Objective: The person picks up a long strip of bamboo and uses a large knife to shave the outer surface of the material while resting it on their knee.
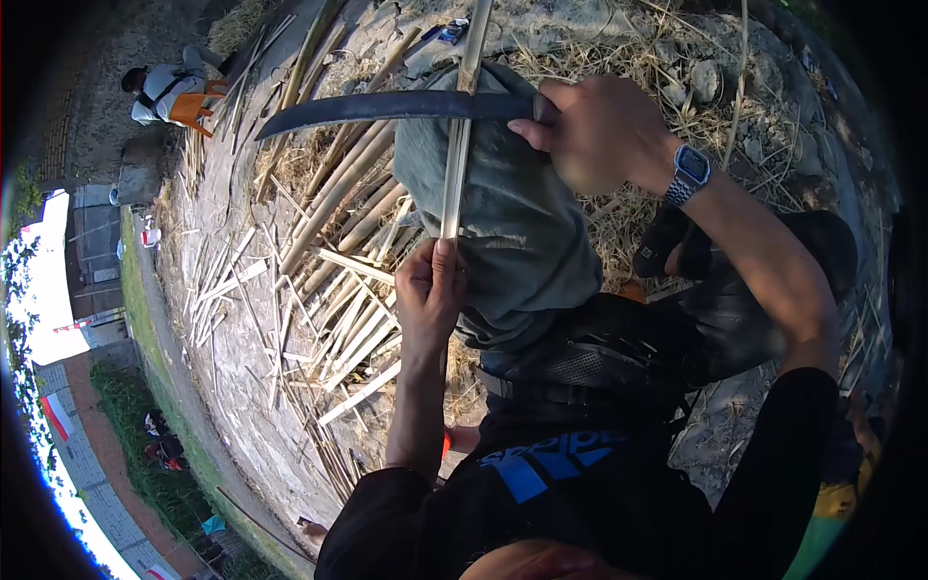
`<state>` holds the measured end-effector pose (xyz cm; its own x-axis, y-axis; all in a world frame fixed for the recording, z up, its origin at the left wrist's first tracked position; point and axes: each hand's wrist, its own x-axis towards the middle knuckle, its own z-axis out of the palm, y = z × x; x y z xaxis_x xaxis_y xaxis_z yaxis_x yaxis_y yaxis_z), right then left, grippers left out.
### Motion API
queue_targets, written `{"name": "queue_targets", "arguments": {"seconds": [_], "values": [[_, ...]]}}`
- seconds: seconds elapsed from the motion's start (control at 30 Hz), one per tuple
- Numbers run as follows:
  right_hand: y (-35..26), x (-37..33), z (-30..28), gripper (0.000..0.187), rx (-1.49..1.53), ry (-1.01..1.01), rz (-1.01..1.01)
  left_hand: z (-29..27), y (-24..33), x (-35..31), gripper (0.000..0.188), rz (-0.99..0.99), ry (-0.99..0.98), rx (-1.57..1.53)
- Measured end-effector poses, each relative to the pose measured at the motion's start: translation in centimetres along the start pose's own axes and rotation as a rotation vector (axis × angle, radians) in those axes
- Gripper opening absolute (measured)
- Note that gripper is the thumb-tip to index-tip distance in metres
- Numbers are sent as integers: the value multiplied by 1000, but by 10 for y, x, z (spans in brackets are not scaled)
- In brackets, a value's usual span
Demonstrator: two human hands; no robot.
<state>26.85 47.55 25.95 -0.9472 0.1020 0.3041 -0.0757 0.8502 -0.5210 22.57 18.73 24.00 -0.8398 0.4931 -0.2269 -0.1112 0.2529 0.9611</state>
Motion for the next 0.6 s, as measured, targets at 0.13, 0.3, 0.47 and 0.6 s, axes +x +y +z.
{"name": "queue_targets", "arguments": {"seconds": [0.13, 0.3, 0.47, 0.6], "values": [[-23, 0, 8, 51, -120, 65, 86, -1, -11, 11, 43, -3, 44, 24], [5, 11, -10, 47, -185, 34, 19, 5, -5, 9, 43, 53, 23, -21], [-38, 0, 4, 49, -156, 107, -14, 4, -3, 14, 44, -6, -36, -4], [-53, -11, 1, 46, -182, -190, 45, -4, 2, 5, 44, 147, 49, 539]]}}
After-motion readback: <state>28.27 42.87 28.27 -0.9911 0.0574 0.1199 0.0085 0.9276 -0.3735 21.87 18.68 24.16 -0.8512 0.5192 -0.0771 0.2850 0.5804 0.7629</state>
